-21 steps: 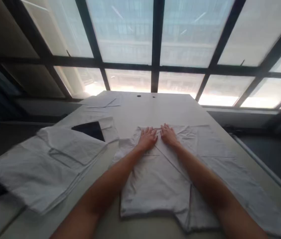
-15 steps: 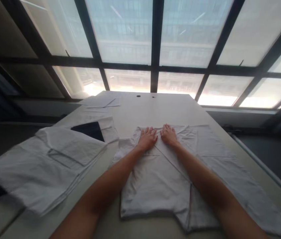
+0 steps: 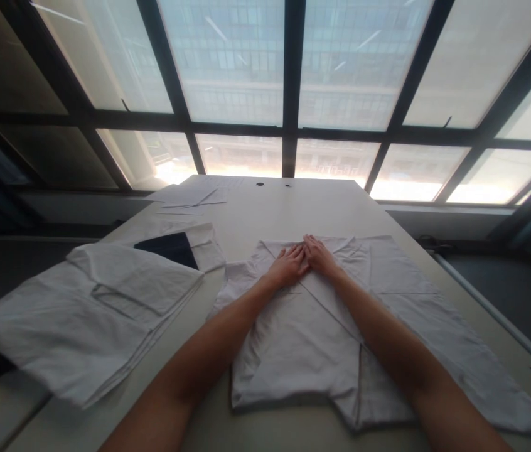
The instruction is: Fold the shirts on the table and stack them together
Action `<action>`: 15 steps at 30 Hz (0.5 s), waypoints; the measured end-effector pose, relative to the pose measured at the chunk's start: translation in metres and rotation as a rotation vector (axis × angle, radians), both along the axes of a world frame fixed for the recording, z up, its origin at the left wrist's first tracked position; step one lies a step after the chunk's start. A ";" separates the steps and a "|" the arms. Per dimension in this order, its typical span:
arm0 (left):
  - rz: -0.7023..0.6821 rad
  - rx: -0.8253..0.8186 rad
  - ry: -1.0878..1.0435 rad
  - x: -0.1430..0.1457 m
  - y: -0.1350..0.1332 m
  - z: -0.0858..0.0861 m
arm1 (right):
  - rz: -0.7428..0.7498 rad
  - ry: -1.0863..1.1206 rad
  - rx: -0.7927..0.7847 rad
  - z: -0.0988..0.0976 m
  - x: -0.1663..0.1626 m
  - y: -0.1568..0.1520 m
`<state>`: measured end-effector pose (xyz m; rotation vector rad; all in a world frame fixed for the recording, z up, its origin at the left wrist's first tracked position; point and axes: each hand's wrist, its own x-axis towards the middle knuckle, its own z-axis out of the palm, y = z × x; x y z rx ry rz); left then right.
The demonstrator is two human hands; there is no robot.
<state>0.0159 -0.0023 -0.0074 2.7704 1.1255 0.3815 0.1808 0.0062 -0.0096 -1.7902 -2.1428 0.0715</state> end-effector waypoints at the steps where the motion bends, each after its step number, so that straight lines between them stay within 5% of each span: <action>1: -0.004 -0.003 0.000 -0.001 0.000 -0.001 | 0.072 -0.010 -0.008 0.001 0.001 0.000; 6: -0.007 0.003 0.003 -0.004 -0.001 0.001 | 0.163 -0.123 -0.046 0.004 0.002 -0.003; 11: 0.029 0.008 0.096 -0.002 -0.001 0.001 | -0.115 -0.094 -0.069 -0.001 0.001 0.001; 15: 0.217 0.028 0.085 -0.004 -0.001 0.001 | -0.309 -0.062 -0.073 -0.004 0.007 0.002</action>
